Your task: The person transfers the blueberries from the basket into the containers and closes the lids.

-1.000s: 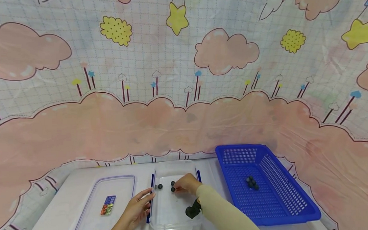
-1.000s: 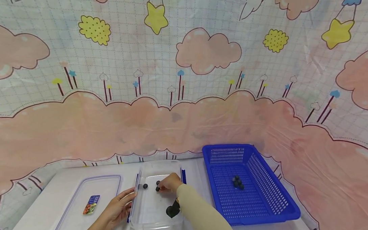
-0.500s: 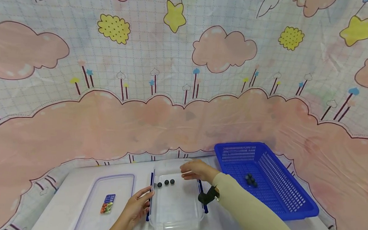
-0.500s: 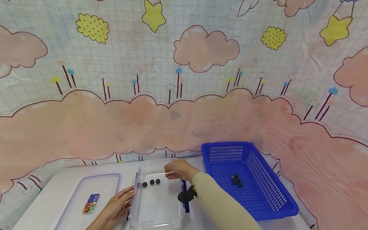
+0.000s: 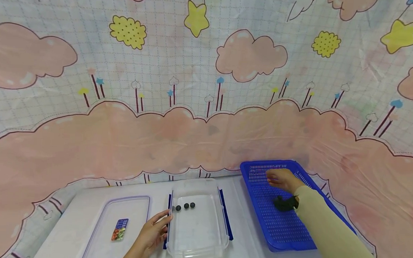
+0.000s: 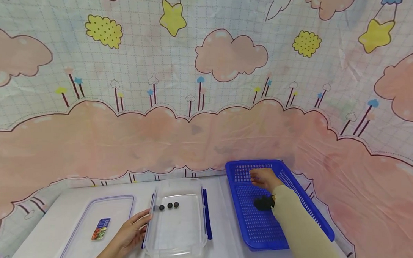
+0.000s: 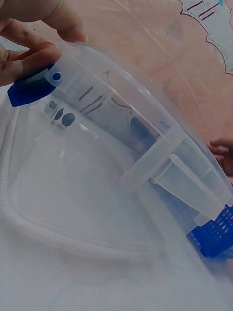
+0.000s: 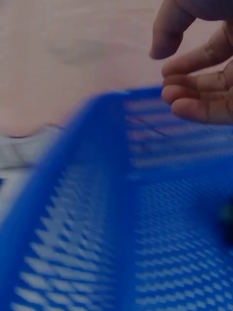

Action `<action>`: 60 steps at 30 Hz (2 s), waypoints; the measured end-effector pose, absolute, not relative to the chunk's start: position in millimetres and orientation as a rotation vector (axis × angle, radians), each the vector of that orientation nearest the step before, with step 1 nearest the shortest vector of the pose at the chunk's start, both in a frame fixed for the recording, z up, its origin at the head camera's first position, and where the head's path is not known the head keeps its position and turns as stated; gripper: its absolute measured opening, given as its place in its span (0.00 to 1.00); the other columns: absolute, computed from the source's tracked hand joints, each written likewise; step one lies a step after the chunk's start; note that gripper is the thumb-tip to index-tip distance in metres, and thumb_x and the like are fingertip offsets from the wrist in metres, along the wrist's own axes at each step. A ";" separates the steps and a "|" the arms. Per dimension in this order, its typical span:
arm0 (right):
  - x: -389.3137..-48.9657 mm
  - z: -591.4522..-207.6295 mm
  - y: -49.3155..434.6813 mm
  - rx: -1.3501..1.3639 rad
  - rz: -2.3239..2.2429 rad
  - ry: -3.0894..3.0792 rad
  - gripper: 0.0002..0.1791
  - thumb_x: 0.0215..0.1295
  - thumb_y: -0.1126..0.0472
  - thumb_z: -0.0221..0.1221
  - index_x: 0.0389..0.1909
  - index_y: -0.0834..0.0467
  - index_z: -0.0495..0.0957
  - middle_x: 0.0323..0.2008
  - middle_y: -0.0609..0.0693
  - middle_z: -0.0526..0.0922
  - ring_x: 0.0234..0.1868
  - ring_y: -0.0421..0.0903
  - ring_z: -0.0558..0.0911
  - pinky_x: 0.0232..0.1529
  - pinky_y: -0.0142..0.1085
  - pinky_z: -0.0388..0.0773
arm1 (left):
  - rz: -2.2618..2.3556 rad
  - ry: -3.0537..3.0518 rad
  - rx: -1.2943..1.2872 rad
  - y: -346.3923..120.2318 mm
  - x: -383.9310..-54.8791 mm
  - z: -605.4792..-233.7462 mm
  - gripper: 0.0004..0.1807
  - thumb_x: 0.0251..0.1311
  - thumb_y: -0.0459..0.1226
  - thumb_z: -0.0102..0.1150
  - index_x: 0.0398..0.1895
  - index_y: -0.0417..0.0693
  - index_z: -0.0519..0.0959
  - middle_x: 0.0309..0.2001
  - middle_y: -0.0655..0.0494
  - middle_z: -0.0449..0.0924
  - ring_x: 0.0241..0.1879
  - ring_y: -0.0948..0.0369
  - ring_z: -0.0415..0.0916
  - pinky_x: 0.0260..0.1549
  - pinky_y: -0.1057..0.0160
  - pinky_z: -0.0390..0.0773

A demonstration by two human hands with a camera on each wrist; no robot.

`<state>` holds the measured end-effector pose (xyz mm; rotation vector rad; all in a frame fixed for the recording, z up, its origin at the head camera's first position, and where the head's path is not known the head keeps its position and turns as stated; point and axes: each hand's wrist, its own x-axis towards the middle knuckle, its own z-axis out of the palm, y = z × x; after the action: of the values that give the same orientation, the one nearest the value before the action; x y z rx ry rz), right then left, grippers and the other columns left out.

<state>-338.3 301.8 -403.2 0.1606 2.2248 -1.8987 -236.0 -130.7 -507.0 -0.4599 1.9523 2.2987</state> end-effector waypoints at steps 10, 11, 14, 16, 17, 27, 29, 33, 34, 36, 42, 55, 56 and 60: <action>-333.7 -467.6 358.2 0.343 -1.750 2.428 0.32 0.73 0.62 0.49 0.66 0.83 0.55 0.67 0.78 0.57 0.69 0.71 0.61 0.69 0.56 0.62 | 2.261 1.922 -0.511 -133.2 -235.9 -506.3 0.29 0.61 0.40 0.66 0.65 0.42 0.72 0.28 0.59 0.73 0.24 0.66 0.70 0.24 0.71 0.77; -333.4 -473.0 361.2 0.338 -1.748 2.424 0.32 0.72 0.62 0.50 0.66 0.83 0.55 0.67 0.78 0.57 0.69 0.72 0.60 0.69 0.57 0.61 | 2.262 1.919 -0.512 -133.0 -236.0 -506.4 0.29 0.61 0.40 0.66 0.65 0.42 0.73 0.28 0.59 0.73 0.24 0.66 0.70 0.24 0.71 0.77; -334.2 -487.9 367.8 0.342 -1.732 2.441 0.33 0.68 0.61 0.57 0.62 0.83 0.62 0.63 0.79 0.64 0.65 0.71 0.67 0.66 0.55 0.67 | 2.267 1.920 -0.510 -132.4 -236.2 -506.5 0.27 0.62 0.39 0.65 0.63 0.42 0.74 0.26 0.59 0.73 0.23 0.66 0.70 0.23 0.71 0.76; -334.0 -493.8 368.1 0.381 -1.729 2.465 0.33 0.65 0.60 0.60 0.60 0.83 0.64 0.60 0.78 0.69 0.62 0.69 0.71 0.64 0.55 0.70 | 2.269 1.922 -0.507 -132.2 -236.2 -506.5 0.27 0.61 0.39 0.65 0.63 0.42 0.74 0.26 0.59 0.73 0.23 0.67 0.70 0.23 0.71 0.76; -333.8 -495.1 367.1 0.396 -1.710 2.492 0.33 0.64 0.60 0.61 0.58 0.84 0.65 0.58 0.78 0.71 0.60 0.69 0.73 0.62 0.55 0.72 | 2.270 1.921 -0.506 -132.3 -236.1 -506.4 0.27 0.61 0.39 0.66 0.63 0.42 0.74 0.26 0.59 0.73 0.23 0.67 0.70 0.23 0.71 0.76; -334.3 -495.6 355.5 0.510 -1.464 2.705 0.24 0.61 0.57 0.61 0.47 0.75 0.79 0.39 0.62 0.82 0.43 0.58 0.78 0.42 0.45 0.76 | 2.283 1.916 -0.484 -132.9 -237.4 -506.5 0.28 0.60 0.40 0.67 0.63 0.43 0.74 0.27 0.59 0.74 0.22 0.68 0.70 0.23 0.72 0.77; -334.8 -496.4 356.0 0.500 -1.435 2.732 0.22 0.61 0.57 0.61 0.45 0.74 0.80 0.38 0.62 0.82 0.42 0.57 0.78 0.40 0.44 0.76 | 2.288 1.914 -0.479 -133.0 -238.0 -506.4 0.27 0.60 0.40 0.67 0.63 0.43 0.75 0.27 0.59 0.74 0.22 0.68 0.70 0.23 0.72 0.77; -334.8 -496.1 356.5 0.478 -1.406 2.766 0.22 0.60 0.57 0.62 0.44 0.74 0.81 0.37 0.63 0.83 0.40 0.57 0.78 0.39 0.44 0.76 | 2.295 1.921 -0.471 -132.7 -238.7 -507.2 0.26 0.61 0.39 0.66 0.62 0.43 0.75 0.26 0.59 0.73 0.22 0.67 0.70 0.22 0.72 0.76; -335.1 -496.2 356.7 0.474 -1.399 2.773 0.22 0.59 0.57 0.62 0.43 0.74 0.81 0.37 0.64 0.83 0.39 0.57 0.78 0.38 0.44 0.76 | 2.296 1.923 -0.473 -132.6 -239.0 -507.6 0.26 0.61 0.39 0.66 0.62 0.43 0.75 0.26 0.59 0.74 0.22 0.67 0.70 0.22 0.72 0.76; -335.4 -496.4 356.8 0.476 -1.390 2.779 0.22 0.59 0.57 0.63 0.42 0.74 0.81 0.36 0.63 0.83 0.38 0.56 0.78 0.38 0.44 0.76 | 2.294 1.931 -0.469 -132.4 -239.3 -507.8 0.27 0.61 0.39 0.66 0.63 0.42 0.75 0.25 0.59 0.74 0.22 0.67 0.70 0.22 0.71 0.76; -335.8 -498.4 357.3 0.476 -1.361 2.797 0.23 0.60 0.57 0.62 0.44 0.75 0.80 0.36 0.63 0.82 0.38 0.57 0.77 0.39 0.45 0.75 | 2.282 1.947 -0.487 -131.9 -239.7 -507.1 0.27 0.60 0.39 0.67 0.62 0.42 0.75 0.25 0.59 0.73 0.22 0.67 0.70 0.22 0.71 0.77; -332.4 -490.3 351.5 0.564 -1.418 2.757 0.23 0.65 0.56 0.57 0.45 0.76 0.76 0.36 0.62 0.79 0.41 0.59 0.76 0.43 0.48 0.75 | 2.287 1.942 -0.483 -133.7 -241.0 -505.3 0.25 0.60 0.39 0.66 0.61 0.43 0.76 0.26 0.59 0.74 0.22 0.67 0.70 0.21 0.71 0.77; -331.6 -489.4 351.0 0.566 -1.417 2.772 0.23 0.64 0.57 0.57 0.45 0.76 0.76 0.36 0.62 0.79 0.41 0.59 0.76 0.43 0.49 0.75 | 2.286 1.940 -0.484 -133.8 -241.0 -504.8 0.25 0.60 0.39 0.67 0.61 0.43 0.77 0.26 0.59 0.74 0.22 0.67 0.70 0.22 0.71 0.77; -330.4 -488.5 351.1 0.579 -1.489 2.785 0.22 0.62 0.59 0.57 0.44 0.76 0.78 0.29 0.56 0.84 0.36 0.52 0.80 0.39 0.42 0.75 | 2.279 1.939 -0.486 -133.2 -240.1 -504.2 0.25 0.60 0.39 0.67 0.61 0.44 0.77 0.26 0.59 0.74 0.23 0.67 0.70 0.22 0.71 0.77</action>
<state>-330.4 351.1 -488.5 0.5788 2.7855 -1.4889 -240.1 -133.2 -504.2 -0.4863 1.9393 2.2794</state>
